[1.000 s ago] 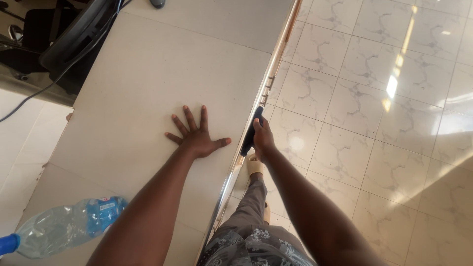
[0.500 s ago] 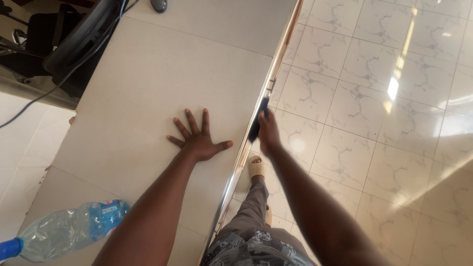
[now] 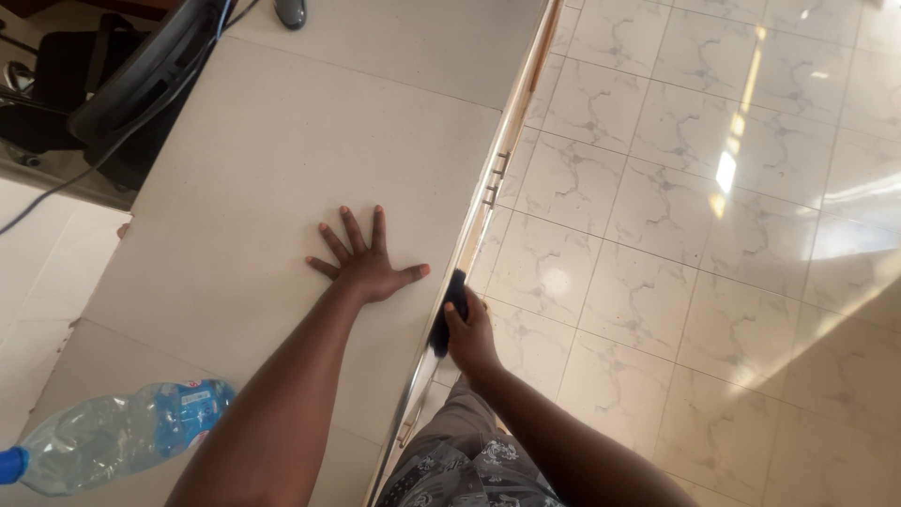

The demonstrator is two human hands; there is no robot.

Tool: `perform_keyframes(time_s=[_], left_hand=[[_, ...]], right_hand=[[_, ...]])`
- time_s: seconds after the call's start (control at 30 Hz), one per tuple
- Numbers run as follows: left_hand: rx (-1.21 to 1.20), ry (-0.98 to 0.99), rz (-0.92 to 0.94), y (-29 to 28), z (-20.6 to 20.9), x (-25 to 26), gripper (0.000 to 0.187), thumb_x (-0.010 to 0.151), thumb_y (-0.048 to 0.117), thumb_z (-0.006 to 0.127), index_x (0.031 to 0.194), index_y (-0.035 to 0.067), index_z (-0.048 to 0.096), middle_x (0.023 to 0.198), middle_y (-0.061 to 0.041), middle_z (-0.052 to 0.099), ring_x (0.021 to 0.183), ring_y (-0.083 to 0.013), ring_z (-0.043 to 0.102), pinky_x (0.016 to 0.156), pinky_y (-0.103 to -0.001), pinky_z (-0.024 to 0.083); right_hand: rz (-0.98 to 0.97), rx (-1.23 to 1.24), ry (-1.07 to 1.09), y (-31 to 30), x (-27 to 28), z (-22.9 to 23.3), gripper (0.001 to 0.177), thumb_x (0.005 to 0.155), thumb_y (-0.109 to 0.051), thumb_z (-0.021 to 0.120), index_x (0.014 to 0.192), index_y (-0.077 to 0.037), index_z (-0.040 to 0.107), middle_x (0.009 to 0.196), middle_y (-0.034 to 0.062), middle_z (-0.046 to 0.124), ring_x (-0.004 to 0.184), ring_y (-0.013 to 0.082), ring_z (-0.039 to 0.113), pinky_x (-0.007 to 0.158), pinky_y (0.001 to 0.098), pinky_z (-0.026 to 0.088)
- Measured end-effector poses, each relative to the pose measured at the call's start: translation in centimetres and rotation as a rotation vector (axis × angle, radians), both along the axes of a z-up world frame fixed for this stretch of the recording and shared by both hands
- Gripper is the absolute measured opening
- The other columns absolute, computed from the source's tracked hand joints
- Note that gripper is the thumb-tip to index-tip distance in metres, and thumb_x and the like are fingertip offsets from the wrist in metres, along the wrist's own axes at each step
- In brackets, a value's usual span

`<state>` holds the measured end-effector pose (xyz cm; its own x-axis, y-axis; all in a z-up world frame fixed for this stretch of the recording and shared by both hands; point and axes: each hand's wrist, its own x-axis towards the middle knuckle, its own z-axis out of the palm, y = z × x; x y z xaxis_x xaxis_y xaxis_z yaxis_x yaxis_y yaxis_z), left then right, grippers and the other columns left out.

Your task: Wiping down a countertop using a cleaning cloth and a spray bottle of solution.

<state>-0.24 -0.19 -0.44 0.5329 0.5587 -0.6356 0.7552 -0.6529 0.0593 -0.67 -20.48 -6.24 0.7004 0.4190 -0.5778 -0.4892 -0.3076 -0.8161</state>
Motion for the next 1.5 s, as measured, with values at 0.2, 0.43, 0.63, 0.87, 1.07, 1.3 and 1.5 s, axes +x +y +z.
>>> perform_keyframes(time_s=[0.2, 0.43, 0.63, 0.87, 1.07, 1.3, 1.5], left_hand=[[0.067, 0.016, -0.057, 1.0, -2.8, -0.3, 0.135, 0.073, 0.077, 0.068, 0.162, 0.039, -0.026, 0.164, -0.015, -0.041, 0.146, -0.0537, -0.036, 0.104, -0.085, -0.008], [0.002, 0.001, 0.008, 0.4, -1.6, -0.4, 0.106, 0.088, 0.081, 0.045, 0.160, 0.042, -0.022, 0.166, -0.011, -0.040, 0.149, -0.0513, -0.035, 0.108, -0.085, -0.009], [0.053, -0.097, -0.012, 0.6, -3.3, -1.3, 0.085, 0.098, 0.072, 0.029, 0.161, 0.041, -0.018, 0.167, -0.009, -0.036, 0.148, -0.0517, -0.034, 0.105, -0.087, -0.010], [0.028, -0.277, 0.078, 0.7, -3.5, -1.8, 0.076, 0.097, 0.073, 0.023, 0.163, 0.044, 0.002, 0.172, -0.006, -0.025, 0.153, -0.0454, -0.029, 0.108, -0.082, -0.015], [0.020, -0.367, 0.099, 0.4, -3.0, -1.8, 0.082, 0.094, 0.075, 0.033, 0.164, 0.039, 0.008, 0.172, -0.008, -0.016, 0.153, -0.0447, -0.025, 0.107, -0.081, -0.016], [0.236, -1.186, 0.332, 0.8, -10.2, -5.0, 0.059, 0.093, 0.045, 0.076, 0.138, 0.012, 0.055, 0.148, -0.012, 0.056, 0.154, -0.0359, 0.034, 0.123, -0.070, 0.000], [0.273, -1.177, 0.451, 0.1, -7.4, -2.9, 0.014, 0.098, 0.023, 0.071, 0.102, 0.011, 0.068, 0.116, -0.006, 0.075, 0.146, -0.0316, 0.045, 0.119, -0.068, 0.001]], right_hand=[[0.382, -0.148, -0.649, 1.7, 1.0, 6.0, 0.057, 0.098, -0.016, 0.057, 0.153, -0.015, 0.041, 0.168, 0.0080, 0.031, 0.159, 0.0345, 0.020, 0.116, 0.0617, 0.026], [0.776, -0.395, -1.045, 5.7, 8.3, 2.3, 0.062, 0.099, -0.032, 0.058, 0.155, -0.015, 0.038, 0.167, 0.0064, 0.025, 0.157, 0.0351, 0.007, 0.123, 0.0620, 0.007], [0.746, -0.470, -1.003, 6.8, 12.4, 4.5, 0.058, 0.104, -0.033, 0.052, 0.156, -0.012, 0.036, 0.169, 0.0081, 0.022, 0.158, 0.0354, 0.008, 0.125, 0.0575, 0.008], [1.097, -0.393, -1.189, 4.0, 9.8, 3.8, 0.070, 0.102, -0.033, 0.052, 0.161, -0.005, 0.025, 0.170, 0.0164, 0.017, 0.156, 0.0387, 0.007, 0.125, 0.0531, 0.010], [1.186, -0.453, -1.118, 5.1, 14.1, 7.5, 0.071, 0.099, -0.045, 0.054, 0.159, -0.018, 0.027, 0.170, 0.0061, 0.017, 0.158, 0.0342, 0.006, 0.127, 0.0506, 0.008], [0.943, -0.592, -1.172, 8.1, 18.5, 2.0, 0.075, 0.102, -0.042, 0.053, 0.161, -0.007, 0.024, 0.171, 0.0145, 0.014, 0.155, 0.0465, 0.006, 0.121, 0.0593, 0.008], [1.202, -0.215, -1.301, 7.3, 14.0, 0.2, 0.074, 0.099, -0.041, 0.056, 0.162, -0.013, 0.029, 0.171, 0.0116, 0.017, 0.157, 0.0421, 0.011, 0.124, 0.0610, 0.009]])
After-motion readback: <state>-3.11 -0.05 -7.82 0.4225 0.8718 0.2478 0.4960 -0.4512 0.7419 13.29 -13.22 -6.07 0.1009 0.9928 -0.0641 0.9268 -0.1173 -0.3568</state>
